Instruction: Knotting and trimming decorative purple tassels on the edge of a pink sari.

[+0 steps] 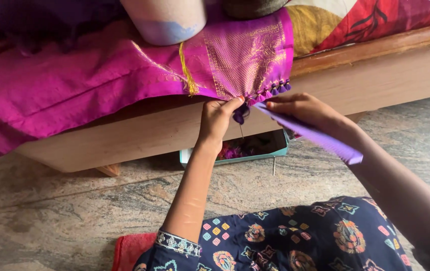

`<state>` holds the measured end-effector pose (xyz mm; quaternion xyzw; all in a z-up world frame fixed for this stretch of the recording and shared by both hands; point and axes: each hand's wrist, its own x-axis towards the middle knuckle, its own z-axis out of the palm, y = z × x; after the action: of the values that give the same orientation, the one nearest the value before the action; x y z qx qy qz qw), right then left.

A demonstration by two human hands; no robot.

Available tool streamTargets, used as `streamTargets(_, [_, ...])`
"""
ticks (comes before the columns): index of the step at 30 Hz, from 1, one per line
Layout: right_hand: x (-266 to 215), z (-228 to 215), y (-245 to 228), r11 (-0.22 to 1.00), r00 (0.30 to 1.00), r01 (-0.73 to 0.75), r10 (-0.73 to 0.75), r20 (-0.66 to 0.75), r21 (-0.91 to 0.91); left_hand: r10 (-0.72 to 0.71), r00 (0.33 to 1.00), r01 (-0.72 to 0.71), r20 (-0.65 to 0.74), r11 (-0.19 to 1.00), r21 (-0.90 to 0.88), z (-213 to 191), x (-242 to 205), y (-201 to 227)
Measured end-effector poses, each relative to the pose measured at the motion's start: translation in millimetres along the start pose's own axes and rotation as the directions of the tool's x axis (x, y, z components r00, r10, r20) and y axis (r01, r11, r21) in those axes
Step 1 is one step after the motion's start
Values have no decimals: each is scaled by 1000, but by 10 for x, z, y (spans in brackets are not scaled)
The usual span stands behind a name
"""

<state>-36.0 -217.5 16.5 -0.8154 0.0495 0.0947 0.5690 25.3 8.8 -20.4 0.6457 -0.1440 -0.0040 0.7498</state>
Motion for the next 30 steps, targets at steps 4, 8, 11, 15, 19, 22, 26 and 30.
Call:
streamTargets(4, [188,-60,4,996,993,-24,14,119,82,13,995,-24,99,993,111,-46,-48,157])
streamTargets(8, [187,-86,2,980,953,6,-66,294,201,-7,994,-12,107,983,182,-47,-80,175])
streamTargets(11, [40,-30,-162,997,964,33,-51,260,72,-28,993,31,111,999,-26,-41,-34,-4])
streamTargets(15, [154,-46,101,983,918,109,-158,364,150,-42,994,53,103,993,-104,-42,15,-167])
streamTargets(19, [150,63,485,999,980,26,-21,197,-21,-47,990,73,130,977,-200,21,-58,-22])
streamTargets(22, [-506,405,283,950,981,-158,183,69,-271,-16,994,27,112,994,-104,62,-91,-26])
streamTargets(26, [-1169,820,503,781,860,-157,409,304,-605,92,994,-91,62,996,-20,80,-94,-305])
streamTargets(30, [-1059,1189,2306,977,818,108,19,575,-185,207,976,-207,72,978,-10,117,-128,-422])
